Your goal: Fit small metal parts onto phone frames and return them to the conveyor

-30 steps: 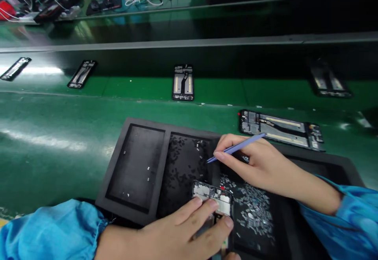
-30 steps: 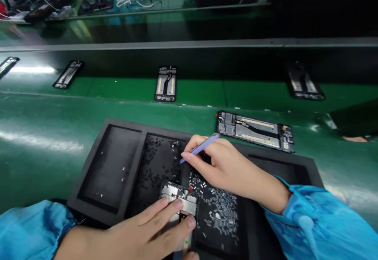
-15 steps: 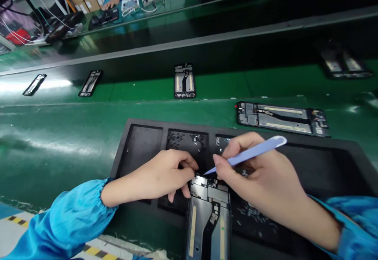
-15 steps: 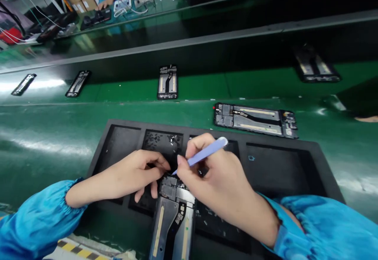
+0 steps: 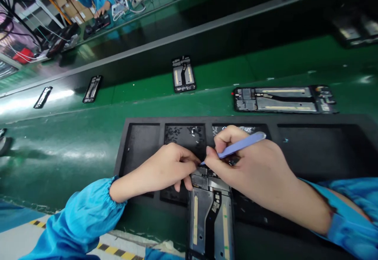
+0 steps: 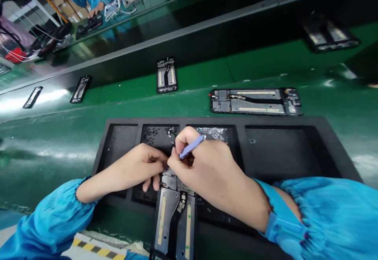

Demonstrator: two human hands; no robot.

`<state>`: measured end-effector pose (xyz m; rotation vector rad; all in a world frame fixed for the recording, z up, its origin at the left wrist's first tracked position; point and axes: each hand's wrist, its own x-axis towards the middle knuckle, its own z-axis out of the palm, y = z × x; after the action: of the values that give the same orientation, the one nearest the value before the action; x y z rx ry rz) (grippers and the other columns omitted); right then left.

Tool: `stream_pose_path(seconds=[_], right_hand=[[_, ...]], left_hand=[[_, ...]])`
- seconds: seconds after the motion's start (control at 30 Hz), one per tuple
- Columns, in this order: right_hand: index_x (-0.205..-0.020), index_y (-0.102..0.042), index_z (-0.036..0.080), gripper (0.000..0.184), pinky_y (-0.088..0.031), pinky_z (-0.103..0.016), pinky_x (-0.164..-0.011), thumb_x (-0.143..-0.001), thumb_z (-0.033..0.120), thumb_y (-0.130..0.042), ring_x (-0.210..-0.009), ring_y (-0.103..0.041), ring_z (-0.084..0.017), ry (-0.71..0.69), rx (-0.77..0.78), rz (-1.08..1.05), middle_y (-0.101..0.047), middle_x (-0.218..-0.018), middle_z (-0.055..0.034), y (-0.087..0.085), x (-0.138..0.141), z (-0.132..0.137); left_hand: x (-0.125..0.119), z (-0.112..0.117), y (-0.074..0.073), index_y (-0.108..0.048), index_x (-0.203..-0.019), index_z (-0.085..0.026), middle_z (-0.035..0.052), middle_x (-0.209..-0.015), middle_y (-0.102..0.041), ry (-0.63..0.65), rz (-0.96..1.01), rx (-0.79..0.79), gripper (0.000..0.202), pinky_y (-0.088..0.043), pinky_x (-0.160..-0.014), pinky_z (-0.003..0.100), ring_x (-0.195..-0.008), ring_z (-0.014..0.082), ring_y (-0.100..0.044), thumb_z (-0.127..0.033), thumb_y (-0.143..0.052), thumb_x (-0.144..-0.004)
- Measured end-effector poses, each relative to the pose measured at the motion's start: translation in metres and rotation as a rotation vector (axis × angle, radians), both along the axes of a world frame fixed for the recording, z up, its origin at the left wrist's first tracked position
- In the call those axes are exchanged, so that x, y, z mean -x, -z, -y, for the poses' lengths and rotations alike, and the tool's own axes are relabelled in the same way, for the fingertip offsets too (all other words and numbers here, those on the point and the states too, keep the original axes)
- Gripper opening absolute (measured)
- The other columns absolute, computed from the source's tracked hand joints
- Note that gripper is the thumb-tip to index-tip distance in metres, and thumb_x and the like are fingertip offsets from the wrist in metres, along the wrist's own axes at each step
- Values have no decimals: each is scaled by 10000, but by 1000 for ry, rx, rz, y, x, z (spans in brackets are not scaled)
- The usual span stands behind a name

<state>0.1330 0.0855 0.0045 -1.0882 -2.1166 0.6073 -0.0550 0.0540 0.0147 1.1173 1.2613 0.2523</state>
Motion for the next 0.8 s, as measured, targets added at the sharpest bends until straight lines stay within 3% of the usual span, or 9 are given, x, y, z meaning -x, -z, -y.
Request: stream_pose_path(seconds=[0.2,0.33,0.6,0.7,0.8], right_hand=[[-714,-403,269,211,-265,-293,-410,-810,260,-591,-353,-370,-110,88,180,-89,-454,-470,69,-6,-5,-8],[-712,-425,279,250,-298,-313,-408,-813,317,-651,-371,-413,-132,184,305,-170,-470,-461,51,-5,-7,-26],[-749,-428,283,264,-364,-339,-467,-804,321,-684,-428,-496,-167,269,396,-326,-500,-515,45,1,-9,-54],[-759,-435,283,244,-374,-349,-508,-803,291,-675,-453,-506,-177,293,422,-322,-496,-522,49,-2,-12,-58],[-770,-435,283,228,-368,-350,-529,-814,291,-659,-473,-504,-181,305,431,-361,-488,-540,52,-3,-14,-60]], left_hand=[[-3,3,4,-705,-978,-121,-45,-555,-639,-57,-13,18,254,-436,-379,155,-369,63,-519,-128,-496,-834],[-4,4,7,-706,-976,-112,-26,-546,-644,-78,8,57,231,-459,-383,170,-389,89,-559,-143,-514,-852],[-5,1,1,-688,-974,-107,-31,-521,-623,-84,-28,64,221,-447,-374,171,-365,86,-531,-138,-494,-875],[-7,17,-14,-665,-1106,-124,-11,-627,-669,-145,-167,-75,266,-438,-380,185,-406,97,-561,-270,-513,-944],[-15,39,-29,-662,-1160,-170,25,-862,-721,-245,-438,-426,278,-477,-505,202,-545,95,-616,-323,-529,-968]])
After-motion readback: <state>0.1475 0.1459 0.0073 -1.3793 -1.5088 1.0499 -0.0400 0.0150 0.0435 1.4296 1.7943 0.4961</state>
